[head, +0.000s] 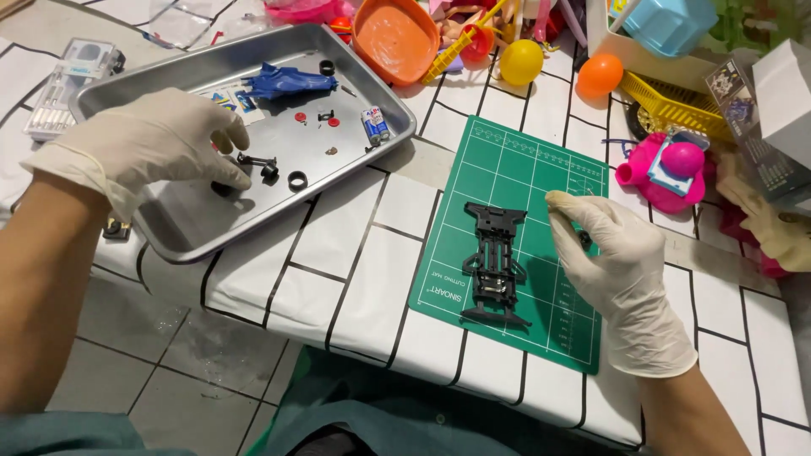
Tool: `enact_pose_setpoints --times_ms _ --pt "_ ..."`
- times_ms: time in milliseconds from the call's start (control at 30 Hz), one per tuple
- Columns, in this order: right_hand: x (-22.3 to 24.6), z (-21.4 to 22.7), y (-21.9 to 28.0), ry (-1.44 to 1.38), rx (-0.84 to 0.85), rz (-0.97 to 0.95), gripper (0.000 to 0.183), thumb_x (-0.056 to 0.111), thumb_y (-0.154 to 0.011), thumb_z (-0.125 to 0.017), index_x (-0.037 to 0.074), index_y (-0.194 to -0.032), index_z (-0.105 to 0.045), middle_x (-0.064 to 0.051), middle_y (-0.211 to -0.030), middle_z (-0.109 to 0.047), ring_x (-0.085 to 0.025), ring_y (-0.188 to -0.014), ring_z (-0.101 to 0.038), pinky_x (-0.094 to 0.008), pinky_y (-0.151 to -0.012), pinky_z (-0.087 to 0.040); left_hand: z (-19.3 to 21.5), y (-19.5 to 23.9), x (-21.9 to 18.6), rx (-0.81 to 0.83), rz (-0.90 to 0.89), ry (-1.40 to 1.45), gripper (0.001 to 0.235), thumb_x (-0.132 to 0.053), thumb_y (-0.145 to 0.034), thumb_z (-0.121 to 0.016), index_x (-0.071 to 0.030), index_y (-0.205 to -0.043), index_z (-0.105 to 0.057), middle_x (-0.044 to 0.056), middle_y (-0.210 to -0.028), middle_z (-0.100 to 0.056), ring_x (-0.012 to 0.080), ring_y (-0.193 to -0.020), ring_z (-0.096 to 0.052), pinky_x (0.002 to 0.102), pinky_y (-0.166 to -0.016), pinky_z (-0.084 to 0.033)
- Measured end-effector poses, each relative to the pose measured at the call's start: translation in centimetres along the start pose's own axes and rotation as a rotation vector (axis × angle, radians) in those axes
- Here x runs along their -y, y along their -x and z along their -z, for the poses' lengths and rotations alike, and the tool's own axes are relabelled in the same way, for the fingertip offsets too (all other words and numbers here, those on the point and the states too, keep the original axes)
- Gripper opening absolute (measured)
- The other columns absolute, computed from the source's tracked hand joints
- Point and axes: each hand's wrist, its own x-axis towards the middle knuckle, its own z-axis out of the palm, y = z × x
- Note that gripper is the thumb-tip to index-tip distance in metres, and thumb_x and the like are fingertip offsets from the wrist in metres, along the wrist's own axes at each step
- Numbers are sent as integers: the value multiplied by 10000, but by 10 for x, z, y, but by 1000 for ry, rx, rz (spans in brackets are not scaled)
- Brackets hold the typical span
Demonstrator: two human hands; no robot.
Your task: Assembling a miniature toy car by precisely placing gears, shafts, and other internal components into the plastic chassis.
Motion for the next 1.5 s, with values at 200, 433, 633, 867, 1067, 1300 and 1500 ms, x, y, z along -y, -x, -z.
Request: enact_pose_setpoints --times_ms 200,433,633,867,1067,1300,1500 --pt "-3 0 -1 -17 20 -3 203 -58 -973 -791 -27 -1172 -767 -160 -1080 -779 -256 -910 -744 -342 -835 -612 -4 6 -3 -4 -36 -14 481 -434 -722 -855 -205 -1135 -762 90 -1107 -754 306 -1045 -666 435 -831 -520" --pt "-2 1 -2 -31 33 -12 202 -78 -972 -778 -39 -1170 -763 -168 -1088 -776 -264 -929 -746 -338 -852 -611 1 11 -5 0 29 46 383 -349 -818 -742 -275 -1193 -768 119 -1200 -731 331 -1141 -621 467 -908 -504" --pt "-3 -1 0 -1 32 -4 180 -61 -985 -789 -22 -1161 -775 -166 -1085 -779 -258 -925 -743 -341 -846 -600 -28 -1 26 -30 -195 -86 231 -385 -864 -758 -384 -1084 -825 24 -998 -568 236 -936 -626 372 -821 -487" --pt "-4 -2 2 -13 46 -14 189 -54 -984 -779 -12 -1168 -773 -164 -1091 -778 -247 -924 -741 -328 -842 -597 -45 6 28 -33 -235 -44 208 -340 -828 -751 -337 -1002 -864 -22 -1081 -642 197 -956 -686 335 -828 -533" --pt "-4 -1 1 -18 47 -25 199 -53 -980 -777 -16 -1175 -771 -164 -1099 -775 -248 -933 -740 -326 -849 -602 -50 -6 35 -50 -270 -92 154 -373 -791 -808 -372 -938 -855 -52 -1037 -613 167 -907 -683 336 -780 -530" --pt "2 0 -5 -113 -17 10 208 -111 -964 -756 -52 -1162 -736 -201 -1088 -753 -290 -939 -738 -348 -852 -614 5 83 -79 -295 -650 492 112 -148 -847 -780 -175 -956 -785 17 -1077 -594 174 -1019 -653 277 -866 -531" --pt "6 10 -7 -5 -130 166 313 -68 -982 -791 -24 -1262 -659 -197 -1138 -745 -319 -955 -746 -406 -845 -625 -31 37 -190 -245 -1075 876 98 -168 -887 -784 -157 -974 -740 32 -1026 -667 159 -956 -637 287 -779 -579"
